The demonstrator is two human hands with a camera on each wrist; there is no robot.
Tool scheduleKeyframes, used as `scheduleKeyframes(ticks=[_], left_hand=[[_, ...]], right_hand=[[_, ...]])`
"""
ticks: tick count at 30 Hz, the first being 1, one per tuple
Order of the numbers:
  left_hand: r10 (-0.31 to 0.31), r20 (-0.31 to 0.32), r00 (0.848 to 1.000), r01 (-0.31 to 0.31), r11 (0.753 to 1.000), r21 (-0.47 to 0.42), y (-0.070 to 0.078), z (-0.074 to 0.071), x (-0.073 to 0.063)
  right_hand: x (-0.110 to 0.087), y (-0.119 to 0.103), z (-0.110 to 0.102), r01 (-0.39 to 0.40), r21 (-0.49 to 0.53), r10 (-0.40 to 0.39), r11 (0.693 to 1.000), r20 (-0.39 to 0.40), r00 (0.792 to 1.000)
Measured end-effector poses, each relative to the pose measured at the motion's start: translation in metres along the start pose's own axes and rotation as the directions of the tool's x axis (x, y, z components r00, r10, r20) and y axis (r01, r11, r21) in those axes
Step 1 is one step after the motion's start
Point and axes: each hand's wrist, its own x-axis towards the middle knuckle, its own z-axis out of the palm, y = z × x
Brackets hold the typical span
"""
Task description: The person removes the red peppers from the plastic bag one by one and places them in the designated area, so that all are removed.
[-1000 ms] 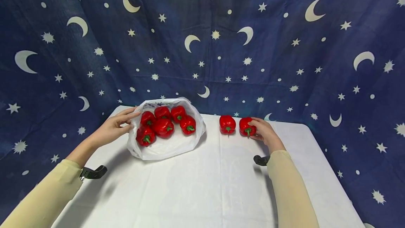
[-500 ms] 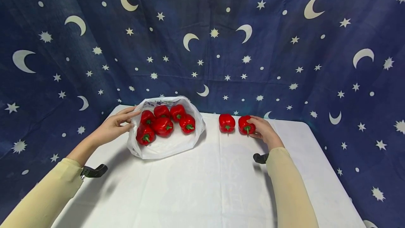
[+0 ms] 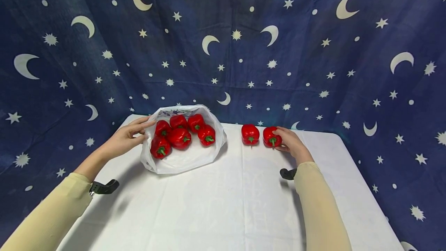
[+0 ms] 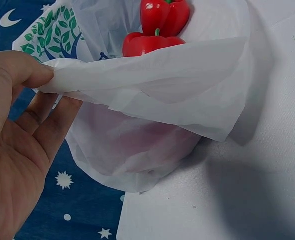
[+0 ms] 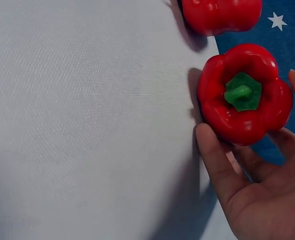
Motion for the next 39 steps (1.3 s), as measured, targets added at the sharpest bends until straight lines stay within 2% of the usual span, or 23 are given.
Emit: scheduleKeyframes(ticks=[4,9,18,25,30,34,39], left_hand=[[-0.002,0.000,1.000,0.002,1.000,-0.007,0.001,-0.001,0.001],[0.004,-0.004,1.000,-0.004,1.000,0.000,0.002,-0.001,0.003],[0.003,0.002,1.000,-0.003,1.000,-0.012,-0.001,0.003,0.004],[0.015,-0.005,1.000,-0.015,1.000,-0.015,-0.001,0.003,0.004],[0.023,-0.006,1.000,-0.023,1.000,-0.021,-0.002,0.002,0.004],[0.018,-0.004,1.000,-0.019,1.000,-0.024,-0.003,0.001,0.004],[0.013,-0.004,1.000,-0.013,1.000,-0.021,-0.003,0.001,0.003]], right_hand=[[-0.008,-0.004,-0.006,0.026,-0.041,-0.026,0.999,-0.005,1.000],[-0.021,-0.008,-0.017,0.086,-0.115,-0.095,0.990,-0.075,0.993],[-0.039,-0.017,-0.025,0.211,-0.161,-0.238,0.964,-0.179,0.954],[-0.049,-0.028,-0.015,0.280,-0.203,-0.313,0.938,-0.158,0.936],[-0.058,-0.037,0.000,0.350,-0.209,-0.385,0.913,-0.160,0.909],[-0.065,-0.044,0.012,0.416,-0.191,-0.441,0.889,-0.116,0.890],[-0.070,-0.049,0.026,0.464,-0.170,-0.479,0.869,-0.057,0.876]])
